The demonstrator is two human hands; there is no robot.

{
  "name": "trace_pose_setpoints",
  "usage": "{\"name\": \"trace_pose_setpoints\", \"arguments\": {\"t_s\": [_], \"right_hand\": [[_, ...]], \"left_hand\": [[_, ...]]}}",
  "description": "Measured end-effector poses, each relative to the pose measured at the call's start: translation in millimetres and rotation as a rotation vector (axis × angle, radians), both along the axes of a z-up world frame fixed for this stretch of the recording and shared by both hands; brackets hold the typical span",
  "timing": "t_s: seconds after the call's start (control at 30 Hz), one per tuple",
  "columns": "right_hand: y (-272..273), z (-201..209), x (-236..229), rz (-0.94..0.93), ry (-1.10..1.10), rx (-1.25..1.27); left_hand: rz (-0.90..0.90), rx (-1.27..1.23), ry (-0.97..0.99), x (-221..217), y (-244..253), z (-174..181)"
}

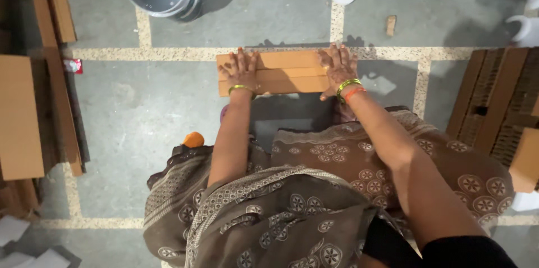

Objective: The person sits on the floor and assembles cardboard boxes by hand. They fold the flaps of the cardboard pieces, apply adhesive, and press the edges together to form rectangular boxes. The person handles multiple cardboard pieces and stacks the finished boxes.

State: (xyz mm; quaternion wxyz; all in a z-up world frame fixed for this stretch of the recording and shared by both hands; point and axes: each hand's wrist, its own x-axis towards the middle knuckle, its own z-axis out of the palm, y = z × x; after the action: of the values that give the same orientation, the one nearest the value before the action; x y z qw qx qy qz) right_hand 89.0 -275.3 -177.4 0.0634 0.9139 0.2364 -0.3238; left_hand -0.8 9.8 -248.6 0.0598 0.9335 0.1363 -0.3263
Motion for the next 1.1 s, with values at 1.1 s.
{"name": "trace_pose_setpoints", "arguments": {"t_s": [1.1], "right_hand": [[6.7,-55.1,-36.4,-0.07,-0.034,-0.154]], "left_hand": [[-0.277,0.112,-0.064,-21.2,3.8,12.4]]}}
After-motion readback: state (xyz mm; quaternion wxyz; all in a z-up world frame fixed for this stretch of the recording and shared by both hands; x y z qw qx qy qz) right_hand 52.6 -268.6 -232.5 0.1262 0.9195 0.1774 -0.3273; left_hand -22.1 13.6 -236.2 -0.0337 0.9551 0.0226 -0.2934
